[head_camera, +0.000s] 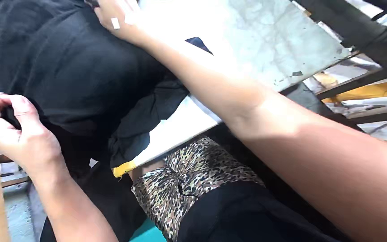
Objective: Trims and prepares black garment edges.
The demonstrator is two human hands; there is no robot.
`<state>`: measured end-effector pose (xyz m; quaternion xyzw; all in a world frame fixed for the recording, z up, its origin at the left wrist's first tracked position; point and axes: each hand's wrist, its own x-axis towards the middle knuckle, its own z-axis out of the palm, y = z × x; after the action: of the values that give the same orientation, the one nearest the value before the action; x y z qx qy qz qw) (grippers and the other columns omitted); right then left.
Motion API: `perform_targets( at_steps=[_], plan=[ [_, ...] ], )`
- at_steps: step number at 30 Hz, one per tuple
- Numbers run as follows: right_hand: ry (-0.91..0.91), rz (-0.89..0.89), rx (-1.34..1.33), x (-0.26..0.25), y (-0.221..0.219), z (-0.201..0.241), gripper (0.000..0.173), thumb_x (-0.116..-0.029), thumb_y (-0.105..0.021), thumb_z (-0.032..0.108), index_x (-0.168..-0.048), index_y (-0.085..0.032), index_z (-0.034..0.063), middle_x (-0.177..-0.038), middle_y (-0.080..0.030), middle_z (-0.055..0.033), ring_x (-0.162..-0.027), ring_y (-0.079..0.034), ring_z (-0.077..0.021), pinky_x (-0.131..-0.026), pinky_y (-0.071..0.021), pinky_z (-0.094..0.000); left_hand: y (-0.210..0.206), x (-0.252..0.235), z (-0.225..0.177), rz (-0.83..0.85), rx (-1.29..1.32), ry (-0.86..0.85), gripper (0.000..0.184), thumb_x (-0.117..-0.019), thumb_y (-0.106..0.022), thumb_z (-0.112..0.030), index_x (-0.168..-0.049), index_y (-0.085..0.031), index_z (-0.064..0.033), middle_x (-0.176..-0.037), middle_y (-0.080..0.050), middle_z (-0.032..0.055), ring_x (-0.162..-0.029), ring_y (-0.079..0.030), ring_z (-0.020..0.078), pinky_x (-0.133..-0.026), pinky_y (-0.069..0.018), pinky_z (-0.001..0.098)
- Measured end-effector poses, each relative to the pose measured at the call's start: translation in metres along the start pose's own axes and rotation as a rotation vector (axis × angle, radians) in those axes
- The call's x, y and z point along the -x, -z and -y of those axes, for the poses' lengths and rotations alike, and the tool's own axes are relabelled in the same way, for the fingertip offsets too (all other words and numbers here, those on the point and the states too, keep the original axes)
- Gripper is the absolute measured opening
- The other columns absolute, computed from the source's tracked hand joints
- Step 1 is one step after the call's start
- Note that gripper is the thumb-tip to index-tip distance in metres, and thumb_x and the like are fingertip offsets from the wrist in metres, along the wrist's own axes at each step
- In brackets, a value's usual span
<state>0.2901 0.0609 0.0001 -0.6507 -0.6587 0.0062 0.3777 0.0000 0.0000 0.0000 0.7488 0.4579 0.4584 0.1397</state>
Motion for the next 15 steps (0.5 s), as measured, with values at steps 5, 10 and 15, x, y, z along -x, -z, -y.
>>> perform_targets(
  at_steps=[5, 10, 15],
  plan=[
    [-0.127, 0.135, -0.370, 0.012, 0.036, -0.009, 0.024, -0.1077, -0.049, 0.016, -0.110, -0.070, 0.0039, -0.088, -0.066, -0.0026, -0.077, -0.059, -0.0058, -0.072, -0.0505, -0.0254, -0.001, 0.070, -0.019, -0.183, -0.285, -0.464, 0.037, -0.1027, -0.058, -0.026, -0.120, -0.057, 0.0064, -0.131, -0.055, 0.0261, -0.132, -0.049, 0.0311, -0.113, -0.0364, 0.0433],
    [-0.209, -0.169, -0.567, 0.084, 0.091, -0.012, 0.026, -0.1036, -0.042, 0.003, -0.101, -0.067, -0.0055, -0.096, -0.072, -0.0095, -0.087, -0.068, -0.0082, -0.080, -0.0538, -0.0264, -0.062, 0.126, -0.030, 0.331, -0.380, -0.600, 0.032, -0.0968, -0.059, -0.025, -0.108, -0.073, 0.0016, -0.111, -0.072, 0.0205, -0.105, -0.069, 0.0387, -0.083, -0.0545, 0.0495],
    [-0.284, -0.213, -0.942, 0.188, 0.084, 0.008, 0.029, -0.1072, -0.028, 0.010, -0.102, -0.056, 0.0063, -0.082, -0.066, 0.0051, -0.075, -0.067, -0.0069, -0.069, -0.0594, -0.0275, -0.076, 0.097, -0.031, 0.399, -0.341, -0.525, 0.018, -0.0960, -0.062, -0.011, -0.101, -0.074, 0.0015, -0.102, -0.072, 0.0212, -0.091, -0.070, 0.0409, -0.068, -0.0546, 0.0526]
  ],
)
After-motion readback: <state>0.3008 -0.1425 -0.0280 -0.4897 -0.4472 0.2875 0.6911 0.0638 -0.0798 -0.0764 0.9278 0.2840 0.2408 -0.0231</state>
